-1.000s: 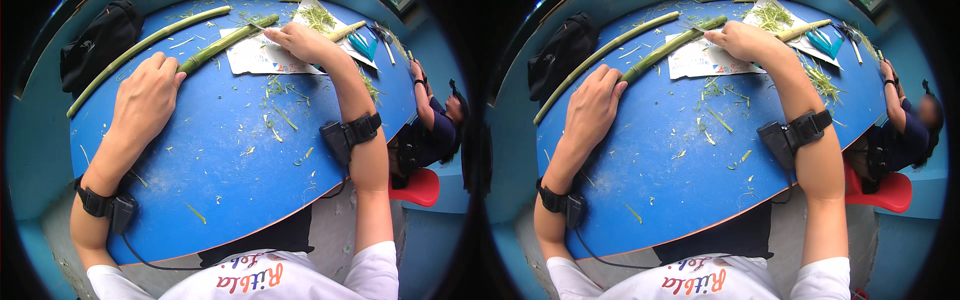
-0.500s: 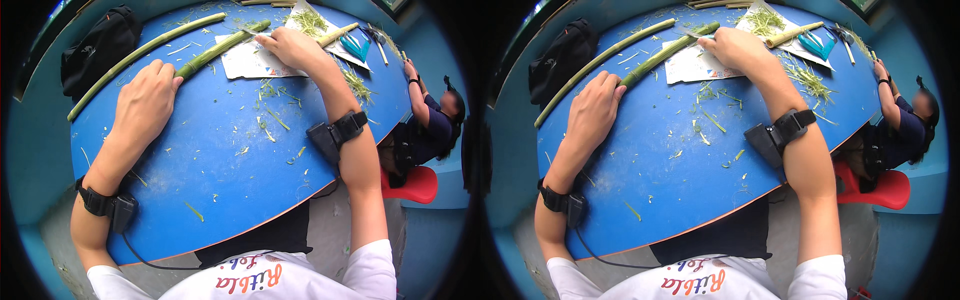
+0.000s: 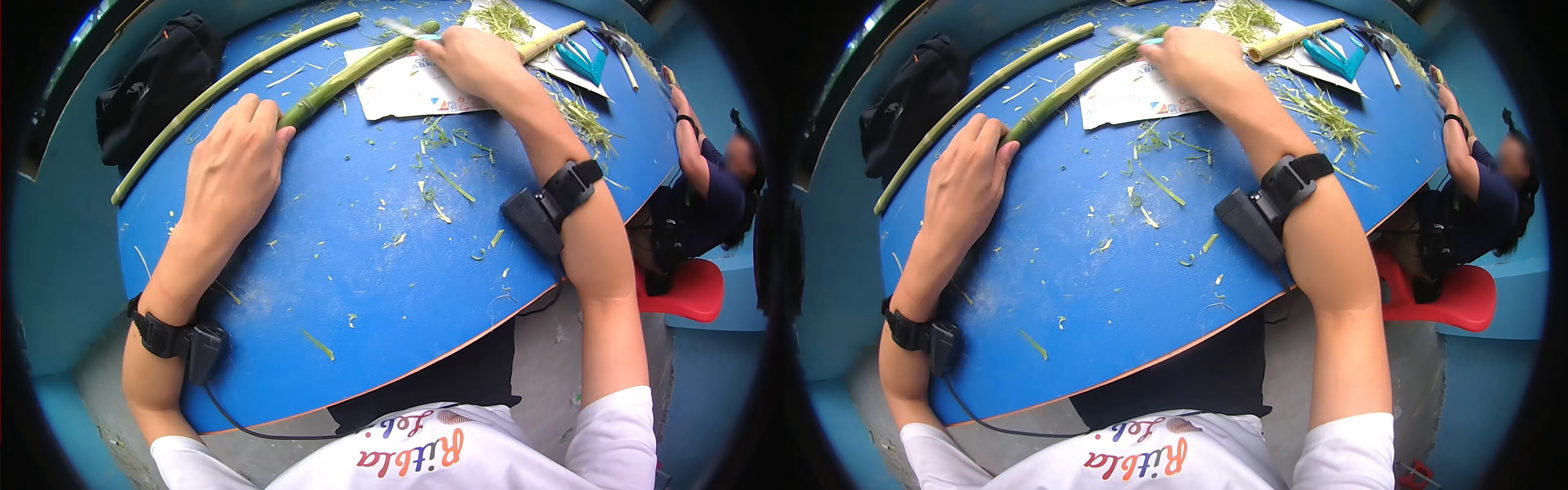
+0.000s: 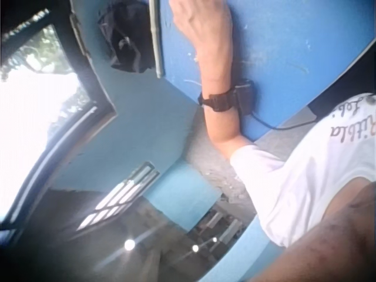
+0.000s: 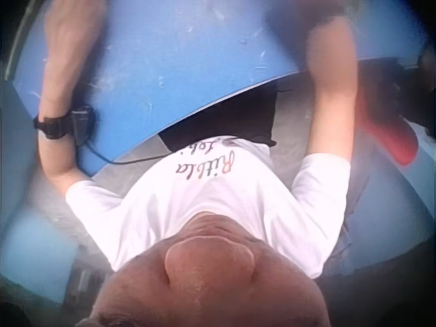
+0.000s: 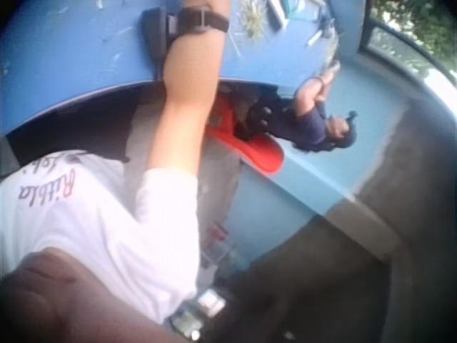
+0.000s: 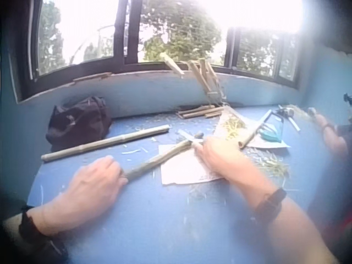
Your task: The person trims and scrapes the outer layer of green bamboo stalks using a small knife, working on several stalks one at a time on a blue table.
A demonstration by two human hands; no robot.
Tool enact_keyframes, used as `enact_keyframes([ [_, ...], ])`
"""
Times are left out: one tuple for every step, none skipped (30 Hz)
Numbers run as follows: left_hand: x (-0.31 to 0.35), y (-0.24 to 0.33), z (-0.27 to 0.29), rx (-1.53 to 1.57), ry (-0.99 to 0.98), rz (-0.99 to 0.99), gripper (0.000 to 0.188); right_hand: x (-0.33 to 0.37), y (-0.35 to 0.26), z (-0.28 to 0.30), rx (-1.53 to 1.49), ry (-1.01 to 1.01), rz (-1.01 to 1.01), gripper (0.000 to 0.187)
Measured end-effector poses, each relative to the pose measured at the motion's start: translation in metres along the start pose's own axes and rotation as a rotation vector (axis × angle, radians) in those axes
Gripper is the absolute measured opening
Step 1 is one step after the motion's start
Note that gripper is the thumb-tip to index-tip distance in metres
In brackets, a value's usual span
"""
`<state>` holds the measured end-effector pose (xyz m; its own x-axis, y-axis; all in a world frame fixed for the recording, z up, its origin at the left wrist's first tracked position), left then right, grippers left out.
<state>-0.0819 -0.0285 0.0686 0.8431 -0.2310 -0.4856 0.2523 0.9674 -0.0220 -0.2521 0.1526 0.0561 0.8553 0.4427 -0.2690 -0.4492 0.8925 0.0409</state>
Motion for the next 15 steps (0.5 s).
enact_keyframes([
  [-0.004,0.005,-0.001,0.007,-0.002,-0.014,0.021,-0.006,0.027,-0.006,-0.009,-0.019,-0.038,0.064],
  [-0.003,0.007,-0.001,0.007,-0.007,-0.010,0.021,-0.008,0.029,-0.007,-0.092,-0.218,-0.050,0.060],
  [-0.003,0.007,-0.001,0.008,-0.011,-0.006,0.021,-0.005,0.029,-0.009,-0.056,-0.173,-0.060,0.061],
  [-0.002,0.005,0.000,0.002,-0.008,0.003,0.021,-0.002,0.024,-0.006,-0.017,-0.124,-0.062,0.061],
  [-0.002,0.002,-0.001,0.003,-0.018,0.012,0.021,-0.001,0.017,-0.004,-0.017,-0.122,-0.054,0.061],
  [-0.002,0.000,-0.002,0.005,-0.028,0.019,0.021,-0.001,0.007,-0.004,-0.074,-0.152,-0.017,0.062],
  [0.000,-0.002,-0.003,0.001,-0.027,0.025,0.021,0.002,-0.006,-0.005,-0.133,-0.183,0.018,0.062],
  [0.001,-0.003,-0.004,0.012,-0.025,0.030,0.021,0.008,-0.014,0.000,-0.153,-0.156,0.029,0.064],
  [0.002,-0.005,-0.004,0.022,-0.024,0.034,0.021,0.013,-0.022,0.002,-0.161,-0.216,0.034,0.064],
  [0.001,-0.004,-0.004,0.022,-0.022,0.035,0.021,0.019,-0.026,0.007,-0.168,-0.277,0.030,0.063],
  [0.001,-0.002,-0.003,0.026,-0.018,0.034,0.021,0.017,-0.024,0.003,-0.168,-0.275,0.031,0.063],
  [0.001,-0.002,-0.002,0.031,-0.015,0.033,0.021,0.014,-0.021,0.001,-0.136,-0.212,0.065,0.064],
  [0.001,-0.002,-0.002,0.031,-0.018,0.029,0.021,0.013,-0.023,0.003,-0.105,-0.151,0.093,0.065],
  [0.001,-0.003,-0.003,0.022,-0.030,0.039,0.022,0.012,-0.022,0.004,-0.108,-0.153,0.089,0.065],
  [0.002,-0.005,-0.004,0.012,-0.042,0.050,0.022,0.011,-0.019,0.006,-0.118,-0.161,0.058,0.066],
])
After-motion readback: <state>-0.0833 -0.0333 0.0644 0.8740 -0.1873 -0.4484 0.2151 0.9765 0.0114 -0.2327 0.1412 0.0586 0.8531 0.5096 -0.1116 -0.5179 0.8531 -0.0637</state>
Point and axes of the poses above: each hand's wrist, its own x-axis away from the middle knuckle, its own z-axis out of the back of the hand, y = z × x, the point moved 8 cm from there along -x, towards the middle knuckle, and after that the axes turned 4 degrees about x, right-handed, at the moved point
